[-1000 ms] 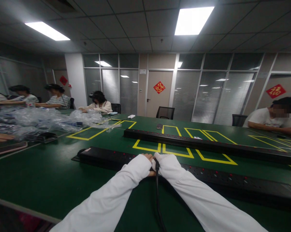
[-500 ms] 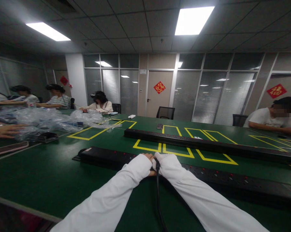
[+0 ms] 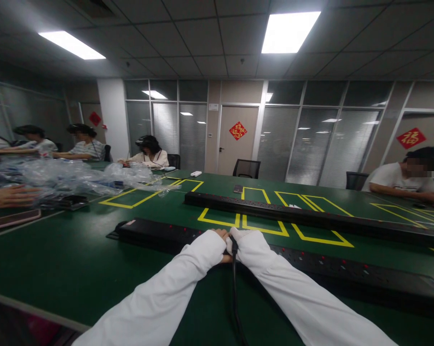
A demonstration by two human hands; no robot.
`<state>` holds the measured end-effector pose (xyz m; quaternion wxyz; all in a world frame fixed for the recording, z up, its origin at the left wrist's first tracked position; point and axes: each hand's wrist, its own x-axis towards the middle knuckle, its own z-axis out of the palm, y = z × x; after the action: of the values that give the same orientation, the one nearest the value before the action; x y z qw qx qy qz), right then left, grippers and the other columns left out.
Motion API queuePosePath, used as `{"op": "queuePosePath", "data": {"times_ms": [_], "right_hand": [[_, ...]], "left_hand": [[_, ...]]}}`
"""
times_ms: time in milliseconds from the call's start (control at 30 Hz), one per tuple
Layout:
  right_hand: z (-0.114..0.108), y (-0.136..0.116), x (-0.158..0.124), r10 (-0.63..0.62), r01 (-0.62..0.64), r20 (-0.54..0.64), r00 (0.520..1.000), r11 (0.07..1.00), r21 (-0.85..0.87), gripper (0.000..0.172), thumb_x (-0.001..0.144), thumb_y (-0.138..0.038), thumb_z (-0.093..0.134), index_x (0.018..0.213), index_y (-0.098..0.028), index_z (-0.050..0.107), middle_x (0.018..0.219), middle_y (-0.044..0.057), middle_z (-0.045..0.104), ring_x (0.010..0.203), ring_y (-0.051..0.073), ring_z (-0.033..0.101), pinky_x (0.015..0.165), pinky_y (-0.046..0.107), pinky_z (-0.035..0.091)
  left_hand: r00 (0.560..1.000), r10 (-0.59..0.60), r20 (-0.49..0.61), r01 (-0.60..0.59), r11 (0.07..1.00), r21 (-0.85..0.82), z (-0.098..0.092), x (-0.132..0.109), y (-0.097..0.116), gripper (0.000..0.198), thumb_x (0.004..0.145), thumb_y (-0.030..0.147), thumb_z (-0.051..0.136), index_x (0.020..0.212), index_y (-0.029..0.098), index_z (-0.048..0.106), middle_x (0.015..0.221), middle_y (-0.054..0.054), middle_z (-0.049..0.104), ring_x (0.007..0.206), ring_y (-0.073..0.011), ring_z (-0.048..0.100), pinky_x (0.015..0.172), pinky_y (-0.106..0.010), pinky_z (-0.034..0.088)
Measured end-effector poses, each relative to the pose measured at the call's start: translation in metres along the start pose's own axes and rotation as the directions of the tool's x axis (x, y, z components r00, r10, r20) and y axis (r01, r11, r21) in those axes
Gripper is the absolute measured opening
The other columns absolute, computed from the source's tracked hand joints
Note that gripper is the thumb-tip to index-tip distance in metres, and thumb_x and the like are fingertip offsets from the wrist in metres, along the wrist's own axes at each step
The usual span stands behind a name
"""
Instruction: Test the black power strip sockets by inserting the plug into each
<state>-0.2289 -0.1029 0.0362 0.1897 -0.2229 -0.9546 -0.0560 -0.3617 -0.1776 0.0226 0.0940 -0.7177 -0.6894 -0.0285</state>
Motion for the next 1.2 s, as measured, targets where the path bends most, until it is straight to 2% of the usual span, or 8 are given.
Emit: {"op": "queuePosePath", "data": {"times_ms": [200,500,700,933,1067,1200], "right_hand": [[0.0,0.0,0.0,-0.018,0.018,-0.037,0.999,1.0,-0.02,0.02,0.079,-0.037,0.046,0.084,-0.02,0.056,0.074,0.003,0.065,0.064,0.015,0.058,0.059,0.022,0.036],[0.0,0.001,0.0,-0.035,0.033,-0.05,0.998,0.999,-0.037,0.021,0.079,-0.037,0.044,0.084,-0.02,0.055,0.074,0.002,0.065,0.062,0.015,0.057,0.054,0.023,0.031],[0.004,0.004,0.001,-0.049,0.047,-0.058,0.997,0.998,-0.033,0.022,0.079,-0.038,0.044,0.086,-0.02,0.056,0.075,0.002,0.065,0.062,0.014,0.056,0.055,0.022,0.032],[0.003,0.005,0.004,-0.011,0.011,0.031,0.999,1.0,-0.001,0.02,0.08,-0.037,0.044,0.081,-0.02,0.056,0.074,0.002,0.065,0.063,0.014,0.058,0.055,0.023,0.032],[0.001,0.002,0.001,-0.039,0.038,-0.055,0.998,0.999,-0.035,0.022,0.079,-0.038,0.044,0.087,-0.02,0.055,0.075,0.002,0.065,0.066,0.017,0.059,0.057,0.024,0.035],[0.001,0.0,0.0,-0.021,0.019,-0.055,0.998,0.999,-0.043,0.024,0.08,-0.038,0.043,0.086,-0.018,0.055,0.076,0.005,0.065,0.068,0.018,0.06,0.06,0.025,0.037]], "left_hand": [[1.0,-0.001,-0.002,0.001,1.0,-0.029,-0.007,-0.002,0.003,0.054,0.072,0.054,0.054,0.107,0.013,0.052,0.101,-0.013,0.059,0.092,-0.0297,0.055,0.08,-0.041,0.044],[0.998,0.028,-0.06,-0.034,0.995,-0.098,0.0,0.0,-0.001,0.059,0.07,0.047,0.062,0.115,0.011,0.049,0.109,-0.014,0.056,0.1,-0.0302,0.051,0.085,-0.042,0.042],[0.995,0.041,-0.09,-0.049,0.996,-0.08,0.003,0.001,-0.002,0.059,0.069,0.051,0.06,0.113,0.011,0.05,0.109,-0.014,0.056,0.098,-0.0301,0.051,0.083,-0.043,0.043],[0.996,0.039,-0.083,-0.045,0.997,-0.067,0.002,0.001,-0.002,0.054,0.071,0.049,0.059,0.111,0.014,0.05,0.107,-0.012,0.057,0.098,-0.0293,0.053,0.083,-0.042,0.043],[0.997,0.02,-0.074,-0.024,0.999,-0.048,0.004,0.002,-0.001,0.058,0.068,0.053,0.06,0.109,0.013,0.051,0.107,-0.012,0.057,0.098,-0.0297,0.053,0.084,-0.042,0.043],[0.998,0.013,-0.055,-0.014,0.999,-0.03,0.004,0.001,-0.001,0.056,0.07,0.054,0.057,0.108,0.014,0.051,0.104,-0.013,0.058,0.096,-0.0298,0.053,0.082,-0.042,0.043]]}}
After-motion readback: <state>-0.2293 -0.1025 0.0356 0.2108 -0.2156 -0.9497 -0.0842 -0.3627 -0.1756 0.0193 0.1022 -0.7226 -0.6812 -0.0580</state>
